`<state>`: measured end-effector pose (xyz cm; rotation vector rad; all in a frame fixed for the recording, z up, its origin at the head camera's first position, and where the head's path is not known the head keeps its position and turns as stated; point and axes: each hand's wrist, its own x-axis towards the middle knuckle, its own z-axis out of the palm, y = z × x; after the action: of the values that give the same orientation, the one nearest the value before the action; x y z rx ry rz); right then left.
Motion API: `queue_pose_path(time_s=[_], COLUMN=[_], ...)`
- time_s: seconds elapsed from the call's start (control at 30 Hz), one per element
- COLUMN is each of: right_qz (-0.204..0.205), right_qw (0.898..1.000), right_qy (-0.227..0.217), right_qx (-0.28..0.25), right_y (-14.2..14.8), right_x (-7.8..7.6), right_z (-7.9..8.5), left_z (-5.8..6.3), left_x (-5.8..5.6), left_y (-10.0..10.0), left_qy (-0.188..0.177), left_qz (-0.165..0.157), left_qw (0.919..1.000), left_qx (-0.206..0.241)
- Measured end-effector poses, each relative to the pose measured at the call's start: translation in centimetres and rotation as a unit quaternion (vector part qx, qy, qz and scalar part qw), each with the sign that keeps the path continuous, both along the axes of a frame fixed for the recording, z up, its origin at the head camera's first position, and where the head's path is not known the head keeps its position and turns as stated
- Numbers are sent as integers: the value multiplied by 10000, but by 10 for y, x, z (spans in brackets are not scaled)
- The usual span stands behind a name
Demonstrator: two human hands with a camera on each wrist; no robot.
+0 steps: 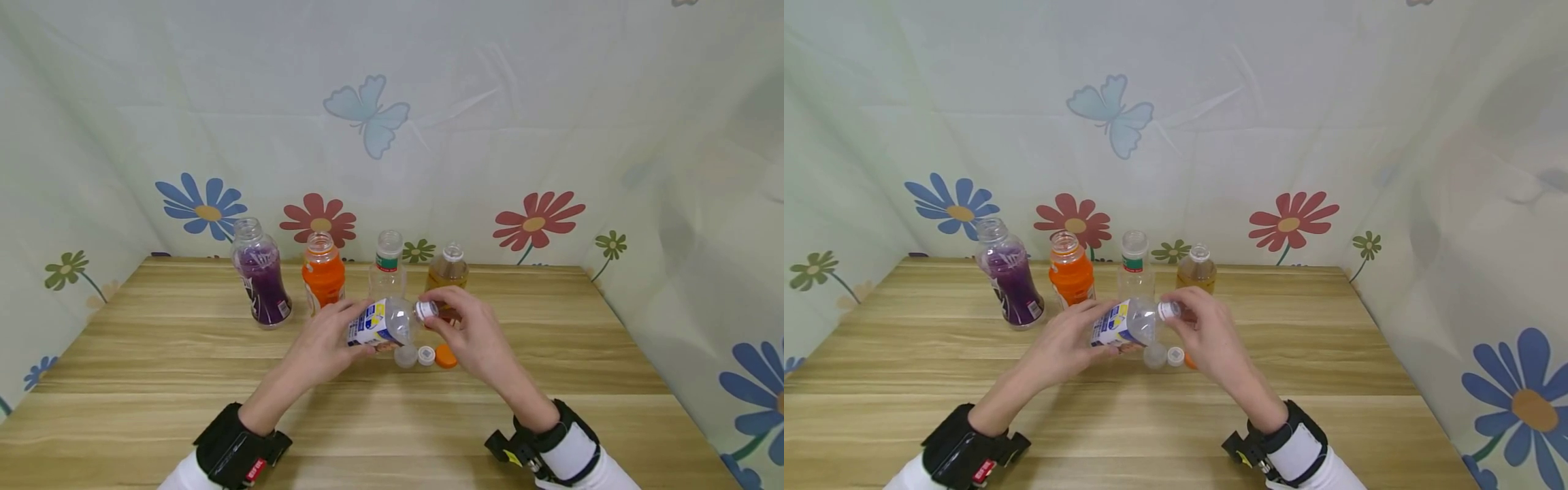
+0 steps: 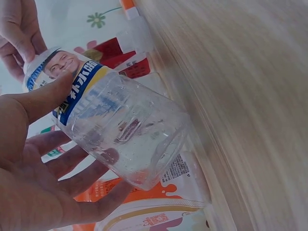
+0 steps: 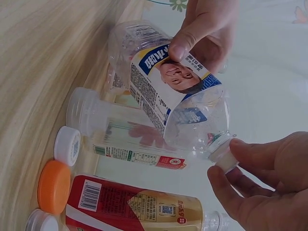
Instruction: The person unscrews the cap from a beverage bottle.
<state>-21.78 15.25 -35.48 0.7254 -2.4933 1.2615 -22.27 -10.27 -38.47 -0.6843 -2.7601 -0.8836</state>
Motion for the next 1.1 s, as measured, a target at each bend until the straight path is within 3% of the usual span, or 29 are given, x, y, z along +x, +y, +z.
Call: queue_pose_path(time_s=[0.33, 0.73, 0.93, 1.1], right_qz=[140, 105, -333, -695], right_qw=[9993, 9993, 9986, 9965], right_qy=[-73, 88, -62, 58], right_qx=[-326, -360, -418, -463], right_y=[-2, -4, -4, -4], right_x=[2, 1, 2, 1], right_z=[3, 2, 2, 1], left_z=[4, 4, 3, 3], left_x=[0, 1, 1, 1], left_y=[0, 0, 0, 1], left_qy=[-229, -423, -308, -244], left_qz=[-41, 7, -38, -26], left_qw=[9996, 9989, 9994, 9994], left_qx=[156, 202, 183, 233])
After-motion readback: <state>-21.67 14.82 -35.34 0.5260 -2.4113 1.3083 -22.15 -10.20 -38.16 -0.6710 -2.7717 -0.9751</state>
